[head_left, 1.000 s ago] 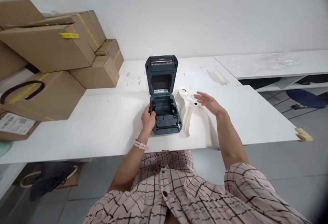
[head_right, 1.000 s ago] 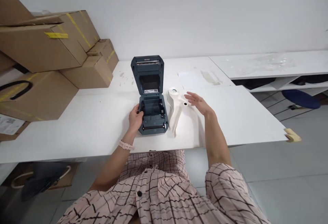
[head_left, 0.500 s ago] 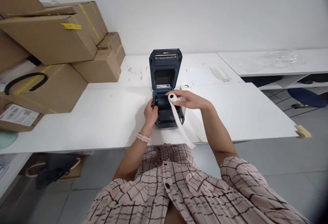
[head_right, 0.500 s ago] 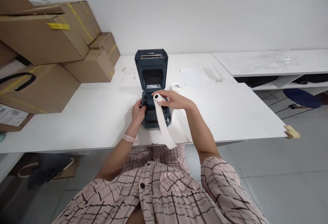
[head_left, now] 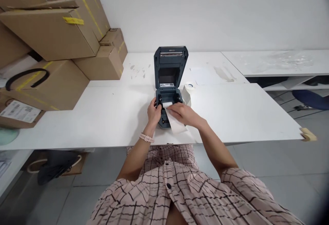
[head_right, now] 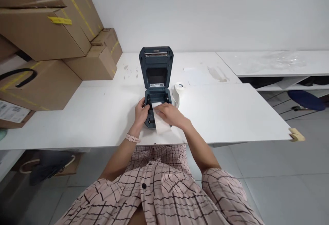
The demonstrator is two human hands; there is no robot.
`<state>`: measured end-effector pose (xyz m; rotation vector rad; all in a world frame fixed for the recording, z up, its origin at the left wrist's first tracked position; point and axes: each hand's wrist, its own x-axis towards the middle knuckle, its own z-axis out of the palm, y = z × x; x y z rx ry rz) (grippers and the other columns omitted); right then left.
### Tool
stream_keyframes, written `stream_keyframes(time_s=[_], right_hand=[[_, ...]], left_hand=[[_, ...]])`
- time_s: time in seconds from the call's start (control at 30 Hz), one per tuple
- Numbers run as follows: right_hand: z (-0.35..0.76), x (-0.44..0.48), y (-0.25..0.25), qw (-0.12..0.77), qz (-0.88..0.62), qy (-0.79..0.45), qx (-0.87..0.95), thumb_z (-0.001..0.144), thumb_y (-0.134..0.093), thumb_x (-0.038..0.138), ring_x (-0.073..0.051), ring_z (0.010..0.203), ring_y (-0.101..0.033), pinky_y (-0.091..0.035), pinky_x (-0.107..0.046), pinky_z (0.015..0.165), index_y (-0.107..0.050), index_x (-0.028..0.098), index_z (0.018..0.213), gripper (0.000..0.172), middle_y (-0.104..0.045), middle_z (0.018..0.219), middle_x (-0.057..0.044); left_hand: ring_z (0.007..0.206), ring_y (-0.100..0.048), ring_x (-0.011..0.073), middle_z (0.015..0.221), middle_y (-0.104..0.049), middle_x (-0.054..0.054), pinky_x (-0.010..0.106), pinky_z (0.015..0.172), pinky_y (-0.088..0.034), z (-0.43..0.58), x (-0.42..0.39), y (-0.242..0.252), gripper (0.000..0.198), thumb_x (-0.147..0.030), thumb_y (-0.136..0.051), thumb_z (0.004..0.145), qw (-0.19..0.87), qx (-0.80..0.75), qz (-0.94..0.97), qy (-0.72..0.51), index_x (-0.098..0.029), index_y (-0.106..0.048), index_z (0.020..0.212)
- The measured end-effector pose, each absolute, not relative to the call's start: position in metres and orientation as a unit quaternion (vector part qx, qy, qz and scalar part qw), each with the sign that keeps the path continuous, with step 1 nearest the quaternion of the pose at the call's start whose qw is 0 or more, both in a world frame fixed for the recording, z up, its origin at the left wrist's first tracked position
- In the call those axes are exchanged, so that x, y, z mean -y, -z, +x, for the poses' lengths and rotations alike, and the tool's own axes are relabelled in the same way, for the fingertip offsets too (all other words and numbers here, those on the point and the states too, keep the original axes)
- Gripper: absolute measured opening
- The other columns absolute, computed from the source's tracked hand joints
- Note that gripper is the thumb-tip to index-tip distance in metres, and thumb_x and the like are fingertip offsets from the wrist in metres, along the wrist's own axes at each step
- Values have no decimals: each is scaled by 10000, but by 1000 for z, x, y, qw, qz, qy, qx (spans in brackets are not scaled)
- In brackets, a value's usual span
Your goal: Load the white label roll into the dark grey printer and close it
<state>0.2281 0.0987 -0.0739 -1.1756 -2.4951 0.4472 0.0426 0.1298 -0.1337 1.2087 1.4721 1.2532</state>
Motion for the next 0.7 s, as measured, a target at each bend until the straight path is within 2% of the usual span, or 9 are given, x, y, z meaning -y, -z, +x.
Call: stream_keyframes(time_s=[0.13,0.27,0.47,0.7], right_hand=[[238,-45,89,262,-408,-171,858,1096,-455,379,-291,1428,-572,-496,-537,1175,-623,214,1424,403,-657,1481,-116],[238,-24,102,268,-432,-167,845,1092,-470,408,-296,1515,-480,-410,-602,1239,-605,243,1440,408,-579,1571,-99],[231,-26,105,287,-448,-182,827,1074,-519,412,-293,1496,-500,-397,-595,1239,-626,268,1413,383,-601,1549,-85],[242,-24,93,296,-423,-284,808,1036,-586,449,-318,1516,-473,-316,-678,1270,-643,350,1412,392,-591,1562,-42]], left_hand=[[1327,-625,306,1456,-648,142,461,1113,-504,43,-126,128,593,-241,-678,836,437,-573,475,-505,-200,-584,1420],[1340,-607,301,1471,-628,146,450,1102,-507,43,-124,124,622,-254,-709,821,450,-568,472,-502,-209,-569,1425],[1313,-619,283,1440,-651,130,433,1107,-500,43,-125,125,612,-239,-721,805,448,-567,468,-509,-205,-583,1400],[1333,-605,283,1453,-643,124,430,1129,-484,42,-128,129,627,-262,-742,810,441,-562,483,-506,-216,-577,1413]])
